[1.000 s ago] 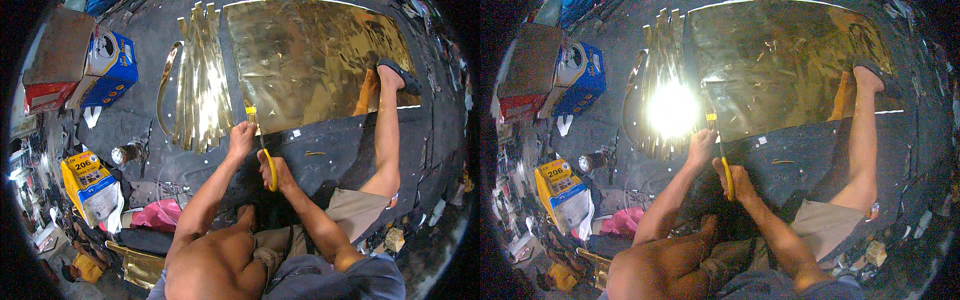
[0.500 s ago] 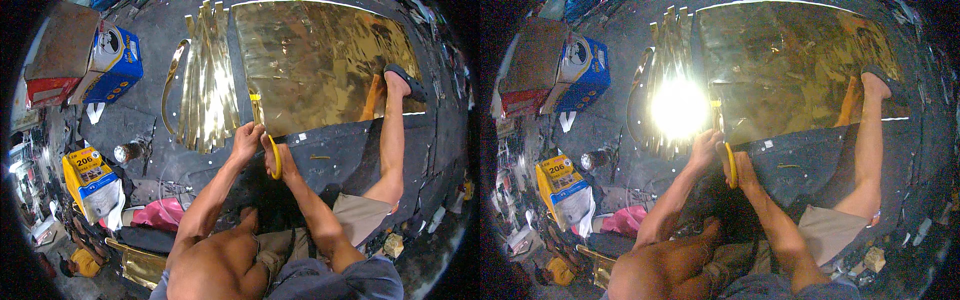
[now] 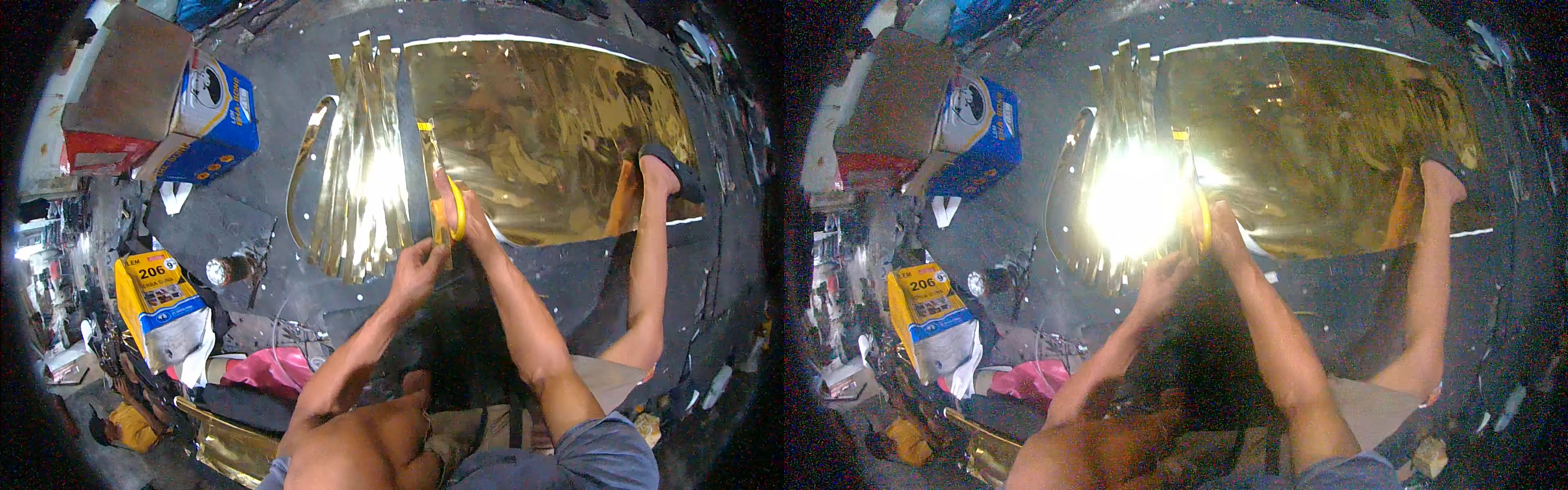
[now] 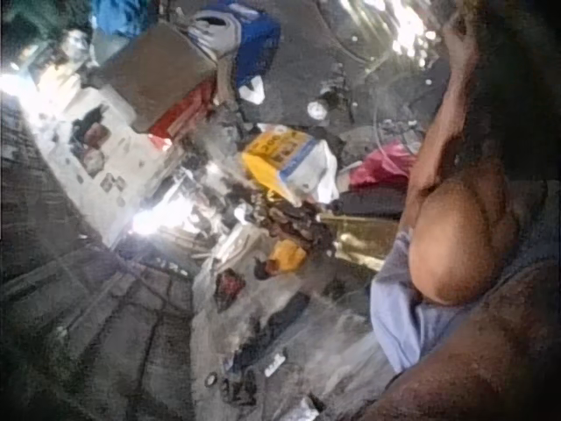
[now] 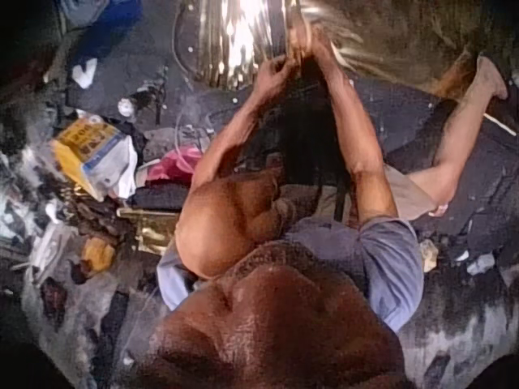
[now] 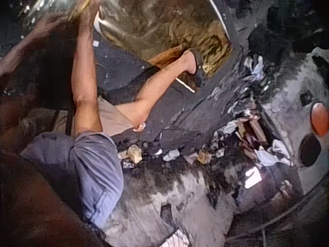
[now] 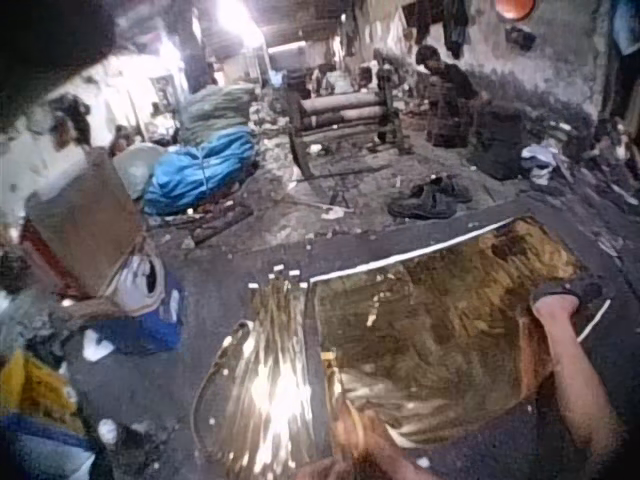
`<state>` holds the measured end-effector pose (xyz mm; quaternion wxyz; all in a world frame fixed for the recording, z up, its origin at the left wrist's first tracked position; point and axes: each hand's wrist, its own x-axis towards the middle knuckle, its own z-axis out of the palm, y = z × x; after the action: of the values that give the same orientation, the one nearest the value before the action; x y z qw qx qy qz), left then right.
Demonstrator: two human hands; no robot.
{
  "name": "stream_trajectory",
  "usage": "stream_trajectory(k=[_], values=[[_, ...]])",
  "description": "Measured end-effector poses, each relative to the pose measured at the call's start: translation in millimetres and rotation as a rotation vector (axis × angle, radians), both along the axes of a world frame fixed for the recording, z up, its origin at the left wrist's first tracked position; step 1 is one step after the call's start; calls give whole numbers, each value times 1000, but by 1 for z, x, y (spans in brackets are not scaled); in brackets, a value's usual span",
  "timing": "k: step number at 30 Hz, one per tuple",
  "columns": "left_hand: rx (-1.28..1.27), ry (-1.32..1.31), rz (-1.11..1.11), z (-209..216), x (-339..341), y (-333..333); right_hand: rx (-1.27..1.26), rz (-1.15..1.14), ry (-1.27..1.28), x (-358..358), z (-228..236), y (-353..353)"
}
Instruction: The person sits on the floor and uses scissors to cut a large gold-colored sheet into long, narrow strips. The person repeatedly cuts strips from the sheet and places them on the floor.
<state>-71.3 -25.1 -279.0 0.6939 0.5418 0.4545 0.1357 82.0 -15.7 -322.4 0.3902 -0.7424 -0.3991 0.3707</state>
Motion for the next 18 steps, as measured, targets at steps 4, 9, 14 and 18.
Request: stream_trajectory(k=[4,9,14,18], values=[[-25,94,-66,37,2,5,-189,-35,53,26,24,47],[90,22,-94,49,-1,7,-191,-131,131,53,13,105],[182,80,-175,52,-10,4,-174,-167,371,93,0,174],[58,-32,-2,72,-7,8,-130,-86,464,108,-13,204]])
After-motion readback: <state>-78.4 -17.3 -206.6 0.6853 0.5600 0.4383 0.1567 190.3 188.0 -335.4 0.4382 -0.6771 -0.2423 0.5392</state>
